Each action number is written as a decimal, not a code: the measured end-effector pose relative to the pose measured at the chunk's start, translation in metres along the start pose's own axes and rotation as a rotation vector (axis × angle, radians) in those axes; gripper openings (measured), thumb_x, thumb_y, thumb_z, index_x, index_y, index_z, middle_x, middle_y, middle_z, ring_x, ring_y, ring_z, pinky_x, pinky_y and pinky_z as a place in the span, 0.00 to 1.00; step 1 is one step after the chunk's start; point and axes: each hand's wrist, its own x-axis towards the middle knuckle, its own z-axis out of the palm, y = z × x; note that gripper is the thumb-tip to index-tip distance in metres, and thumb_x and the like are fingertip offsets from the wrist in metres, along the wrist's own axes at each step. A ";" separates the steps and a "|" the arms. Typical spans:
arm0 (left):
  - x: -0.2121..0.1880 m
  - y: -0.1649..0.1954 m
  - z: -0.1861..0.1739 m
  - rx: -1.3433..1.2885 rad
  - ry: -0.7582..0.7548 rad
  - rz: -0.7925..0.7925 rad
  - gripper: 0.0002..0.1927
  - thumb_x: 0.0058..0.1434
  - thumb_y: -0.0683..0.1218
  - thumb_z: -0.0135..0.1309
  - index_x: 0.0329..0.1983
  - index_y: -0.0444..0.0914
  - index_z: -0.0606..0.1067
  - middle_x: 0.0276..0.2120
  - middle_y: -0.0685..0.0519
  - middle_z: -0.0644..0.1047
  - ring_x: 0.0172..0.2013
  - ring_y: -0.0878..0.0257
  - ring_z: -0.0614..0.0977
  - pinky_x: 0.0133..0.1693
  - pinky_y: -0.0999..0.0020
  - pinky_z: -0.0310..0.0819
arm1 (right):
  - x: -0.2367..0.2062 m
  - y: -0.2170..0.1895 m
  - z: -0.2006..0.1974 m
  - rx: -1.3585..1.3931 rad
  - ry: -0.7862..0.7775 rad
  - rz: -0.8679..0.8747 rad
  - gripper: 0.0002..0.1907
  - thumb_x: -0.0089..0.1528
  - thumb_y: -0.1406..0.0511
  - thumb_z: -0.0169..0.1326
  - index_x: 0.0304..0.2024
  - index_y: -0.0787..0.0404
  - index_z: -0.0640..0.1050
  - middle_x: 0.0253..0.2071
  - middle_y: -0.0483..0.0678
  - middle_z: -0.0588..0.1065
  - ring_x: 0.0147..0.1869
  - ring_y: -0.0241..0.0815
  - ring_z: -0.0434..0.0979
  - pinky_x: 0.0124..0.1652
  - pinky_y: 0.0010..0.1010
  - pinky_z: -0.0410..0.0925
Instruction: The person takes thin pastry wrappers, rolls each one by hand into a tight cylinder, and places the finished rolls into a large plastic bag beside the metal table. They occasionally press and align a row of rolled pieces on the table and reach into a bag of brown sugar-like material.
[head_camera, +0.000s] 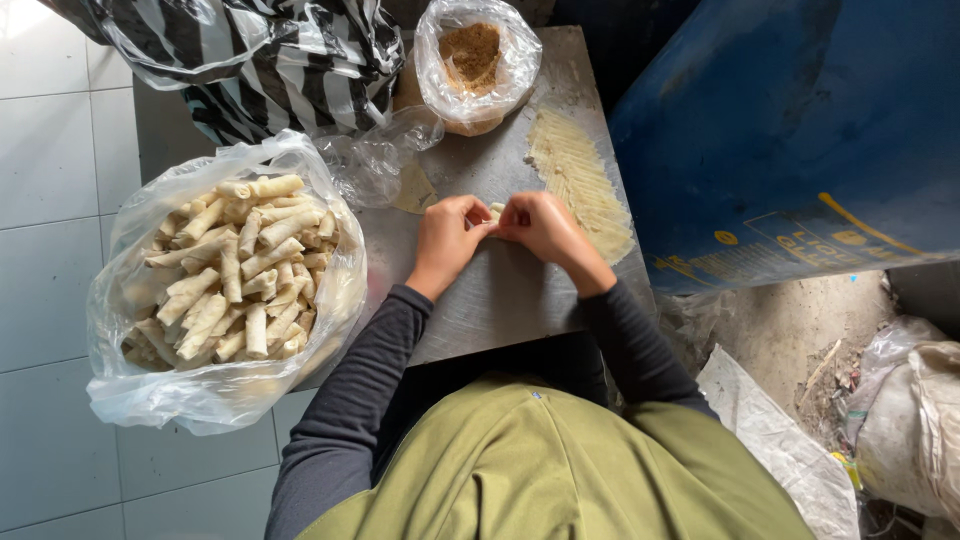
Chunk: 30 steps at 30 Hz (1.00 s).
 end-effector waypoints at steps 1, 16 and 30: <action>0.000 0.000 0.001 0.008 -0.001 0.002 0.04 0.58 0.43 0.61 0.37 0.41 0.79 0.35 0.53 0.80 0.37 0.61 0.84 0.41 0.63 0.78 | 0.004 0.001 -0.002 0.027 -0.036 0.044 0.10 0.56 0.67 0.67 0.30 0.65 0.78 0.28 0.53 0.76 0.34 0.52 0.78 0.35 0.38 0.71; 0.009 0.005 -0.007 0.210 -0.125 -0.222 0.11 0.56 0.57 0.67 0.32 0.48 0.81 0.33 0.58 0.82 0.37 0.65 0.82 0.46 0.60 0.67 | 0.004 0.004 0.000 0.014 0.046 0.070 0.11 0.55 0.65 0.68 0.30 0.63 0.78 0.28 0.52 0.76 0.35 0.54 0.77 0.36 0.40 0.70; -0.002 0.009 0.008 0.392 0.254 0.027 0.07 0.53 0.55 0.68 0.30 0.51 0.84 0.44 0.55 0.73 0.49 0.54 0.70 0.49 0.52 0.59 | -0.005 0.015 0.021 0.015 0.322 0.033 0.06 0.56 0.64 0.68 0.33 0.55 0.83 0.38 0.47 0.73 0.43 0.48 0.75 0.43 0.36 0.69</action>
